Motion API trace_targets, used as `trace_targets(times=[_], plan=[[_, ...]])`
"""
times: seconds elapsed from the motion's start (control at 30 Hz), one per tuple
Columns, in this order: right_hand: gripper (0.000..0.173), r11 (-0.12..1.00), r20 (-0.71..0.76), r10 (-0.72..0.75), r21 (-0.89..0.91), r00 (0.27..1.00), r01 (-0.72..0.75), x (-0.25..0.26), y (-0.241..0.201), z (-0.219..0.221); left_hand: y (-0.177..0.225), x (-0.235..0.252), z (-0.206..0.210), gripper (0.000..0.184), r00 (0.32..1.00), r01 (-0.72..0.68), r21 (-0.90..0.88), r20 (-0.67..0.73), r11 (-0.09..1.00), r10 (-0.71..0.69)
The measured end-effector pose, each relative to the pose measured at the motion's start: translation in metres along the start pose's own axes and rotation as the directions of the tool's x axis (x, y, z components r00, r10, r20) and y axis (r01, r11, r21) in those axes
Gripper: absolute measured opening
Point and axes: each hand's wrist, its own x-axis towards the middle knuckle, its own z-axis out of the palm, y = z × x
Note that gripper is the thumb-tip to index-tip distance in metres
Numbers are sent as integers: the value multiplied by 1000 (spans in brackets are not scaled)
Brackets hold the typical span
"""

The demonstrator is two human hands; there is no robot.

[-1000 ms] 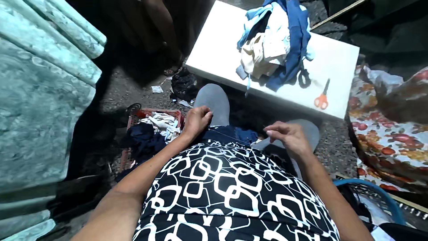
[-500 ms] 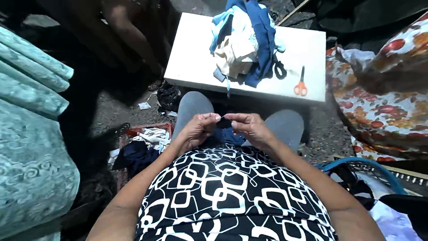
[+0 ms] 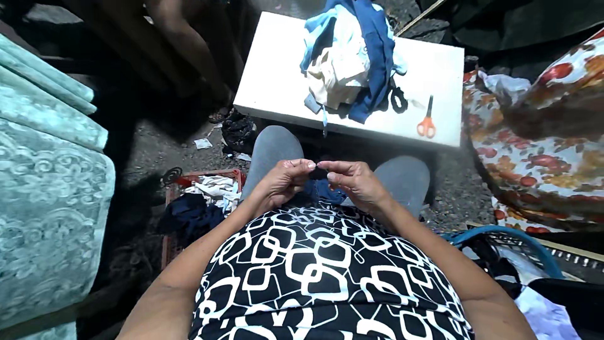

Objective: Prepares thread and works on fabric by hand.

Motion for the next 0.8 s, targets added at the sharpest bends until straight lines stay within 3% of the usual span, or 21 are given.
trace_targets(times=[0.33, 0.47, 0.6, 0.7, 0.8], plan=[[27, 998, -16, -62, -17, 998, 61, 0, 6, -1, 0, -1, 2, 14, 1000, -8, 38, 1, 999, 8], [26, 949, -50, -190, -267, 980, 171, -2, 6, -3, 0, -3, 7, 10, 990, -116, 274, -41, 955, 133], [26, 732, -52, -422, -609, 905, 306, 3, 12, -12, -2, -1, 5, 11, 946, -270, 673, 53, 688, 320], [30, 557, -2, -480, -773, 877, 304, 3, 10, -13, 4, 2, 13, 12, 919, -330, 820, 164, 468, 359], [32, 444, 70, -488, -838, 870, 317, 3, 10, -13, 11, 17, 19, 14, 911, -362, 873, 256, 327, 323]])
